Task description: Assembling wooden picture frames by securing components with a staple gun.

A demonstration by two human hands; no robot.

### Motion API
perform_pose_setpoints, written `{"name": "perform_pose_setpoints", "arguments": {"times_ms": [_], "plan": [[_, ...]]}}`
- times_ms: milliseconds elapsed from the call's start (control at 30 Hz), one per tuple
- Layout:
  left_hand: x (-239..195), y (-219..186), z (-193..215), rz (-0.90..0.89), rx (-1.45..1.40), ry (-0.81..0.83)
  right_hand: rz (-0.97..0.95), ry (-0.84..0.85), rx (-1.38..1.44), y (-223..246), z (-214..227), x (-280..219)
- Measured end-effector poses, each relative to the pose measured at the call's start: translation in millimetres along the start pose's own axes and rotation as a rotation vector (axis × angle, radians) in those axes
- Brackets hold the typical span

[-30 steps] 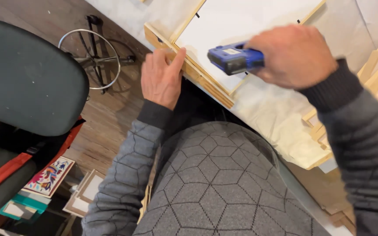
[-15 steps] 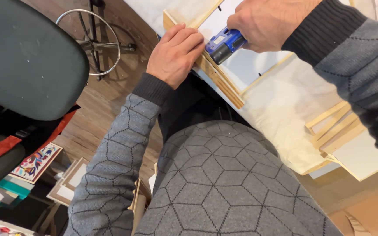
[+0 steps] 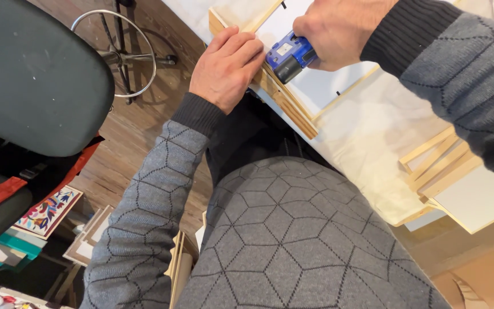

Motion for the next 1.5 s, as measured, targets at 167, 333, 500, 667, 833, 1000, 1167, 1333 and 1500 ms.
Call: {"name": "perform_pose_setpoints", "arguments": {"times_ms": [167, 333, 500, 667, 833, 1000, 1167, 1333, 1500], "plan": [[-0.6, -4.3, -0.2, -0.008, 0.026, 0.01, -0.019, 0.015, 0.011, -2.9, -9.3, 0.4], [0.8, -5.1, -1.0, -0.024, 0.083, 0.035, 0.006, -0.047, -0.035, 1.7, -1.5, -14.1], [-1.2, -25.8, -12.4, -0.067, 0.115, 0.079, -0.051, 0.062, -0.17, 22.6, 25.2, -43.8], [-1.0, -55.7, -17.7, -0.127, 0.016, 0.112, -0.079, 0.161, -0.248, 31.0, 13.5, -65.3], [1.8, -62.4, -25.0, -0.12, -0.047, 0.117, -0.074, 0.179, -0.251, 32.6, 2.1, -73.2], [2.3, -61.7, -28.5, -0.125, -0.038, 0.106, -0.09, 0.192, -0.271, 33.2, 0.3, -71.1], [2.8, -61.3, -26.7, -0.117, -0.041, 0.112, -0.125, 0.237, -0.287, 36.1, 6.8, -64.0], [3.3, -61.6, -29.5, -0.133, 0.0, 0.088, -0.118, 0.194, -0.303, 33.1, 1.1, -67.2], [6.9, -64.4, -26.7, -0.16, 0.04, 0.14, -0.153, 0.184, -0.306, 35.1, 3.1, -67.2]]}}
Point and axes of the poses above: each hand's wrist, its own x-axis towards the middle knuckle, its own z-axis out of the back of the hand, y = z × x, the point moved 3 cm from there along x, towards the middle knuckle, and after that the axes turned 7 degrees about -x, right-handed, at the moved point
